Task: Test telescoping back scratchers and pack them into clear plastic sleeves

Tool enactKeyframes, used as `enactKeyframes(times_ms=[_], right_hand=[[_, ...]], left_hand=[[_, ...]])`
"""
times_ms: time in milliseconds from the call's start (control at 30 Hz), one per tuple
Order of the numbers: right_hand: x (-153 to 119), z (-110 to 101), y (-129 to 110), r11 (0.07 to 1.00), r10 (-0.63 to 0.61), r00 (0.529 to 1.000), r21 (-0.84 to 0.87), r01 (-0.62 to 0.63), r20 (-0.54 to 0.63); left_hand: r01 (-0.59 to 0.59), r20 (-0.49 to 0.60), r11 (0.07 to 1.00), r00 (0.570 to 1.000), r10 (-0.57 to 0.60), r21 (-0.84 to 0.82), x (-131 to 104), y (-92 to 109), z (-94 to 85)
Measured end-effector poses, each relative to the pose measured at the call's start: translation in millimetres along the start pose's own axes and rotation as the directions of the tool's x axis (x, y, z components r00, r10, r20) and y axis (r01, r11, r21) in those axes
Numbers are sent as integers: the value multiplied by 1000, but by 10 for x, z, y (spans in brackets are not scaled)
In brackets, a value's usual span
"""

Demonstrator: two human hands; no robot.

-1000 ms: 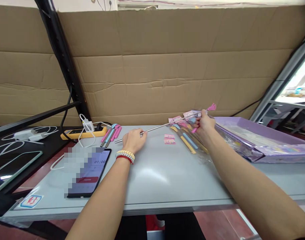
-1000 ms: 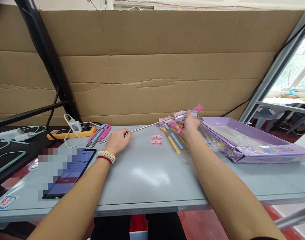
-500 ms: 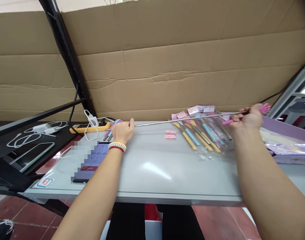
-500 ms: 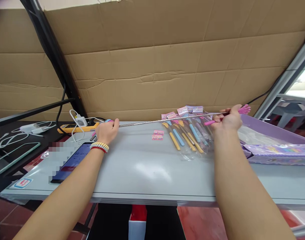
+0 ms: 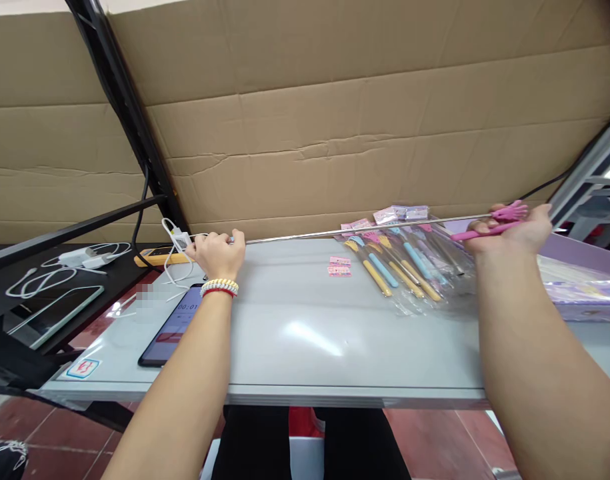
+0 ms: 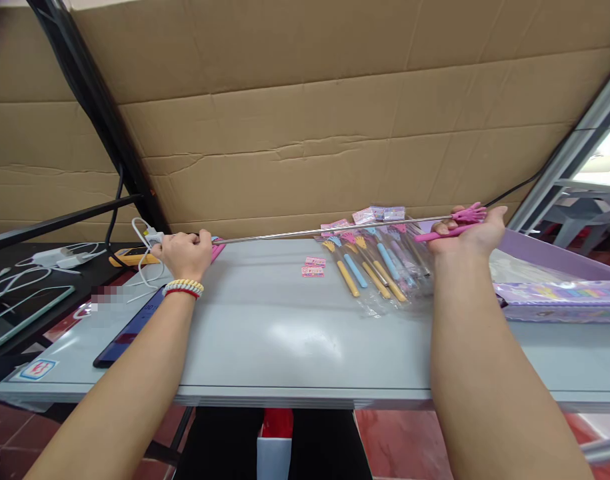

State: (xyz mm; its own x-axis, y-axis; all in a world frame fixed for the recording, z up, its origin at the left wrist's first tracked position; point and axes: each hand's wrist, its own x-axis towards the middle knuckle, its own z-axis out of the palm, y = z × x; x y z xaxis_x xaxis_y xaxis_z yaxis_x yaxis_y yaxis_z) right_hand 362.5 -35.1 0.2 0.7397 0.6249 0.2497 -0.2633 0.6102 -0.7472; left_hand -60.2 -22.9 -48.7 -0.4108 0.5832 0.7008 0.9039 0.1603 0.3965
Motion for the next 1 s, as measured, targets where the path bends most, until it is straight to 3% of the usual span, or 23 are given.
enactKeyframes(times_ms=[100, 200, 267, 367, 467, 600, 633, 733, 833, 900, 1000], right_hand=[[-32, -18, -48, 977, 152, 982, 168, -131, -114], [-40, -20, -44, 975, 132, 982, 197, -105, -132], [-83, 36, -20, 975, 122, 990, 197, -106, -72], [-273, 224, 37, 973, 157, 976, 145, -179, 150], [-621, 469, 137, 973, 220, 886, -21, -232, 409], [-1161, 730, 359, 903, 420, 643, -362, -230, 641], [-1271, 771, 419, 898, 431, 604, -388, -209, 671], [-1472, 829, 559, 913, 400, 580, -364, -184, 709], [-1498, 829, 612, 897, 441, 545, -377, -233, 713], [-1445, 832, 602, 896, 440, 577, -376, -235, 688], [-1240, 832, 521, 932, 345, 731, -308, -192, 589]], left_hand=[[18, -7, 999, 1000, -18, 27, 35, -79, 2], [-1, 54, 1000, 999, -1, 31, 46, -66, -15], [-46, 159, 999, 986, 44, 9, 20, 12, -39], [-151, 323, 987, 932, 161, -57, -88, 223, -89], [-258, 391, 960, 876, 281, -113, -266, 485, -149], [-397, 422, 902, 797, 431, -172, -485, 772, -218], [-407, 424, 896, 790, 442, -176, -516, 814, -228], [-384, 427, 909, 803, 415, -161, -544, 850, -234], [-396, 400, 898, 804, 441, -193, -518, 801, -204], [-433, 375, 870, 786, 492, -234, -492, 761, -167], [-440, 329, 870, 806, 492, -221, -422, 683, -98]])
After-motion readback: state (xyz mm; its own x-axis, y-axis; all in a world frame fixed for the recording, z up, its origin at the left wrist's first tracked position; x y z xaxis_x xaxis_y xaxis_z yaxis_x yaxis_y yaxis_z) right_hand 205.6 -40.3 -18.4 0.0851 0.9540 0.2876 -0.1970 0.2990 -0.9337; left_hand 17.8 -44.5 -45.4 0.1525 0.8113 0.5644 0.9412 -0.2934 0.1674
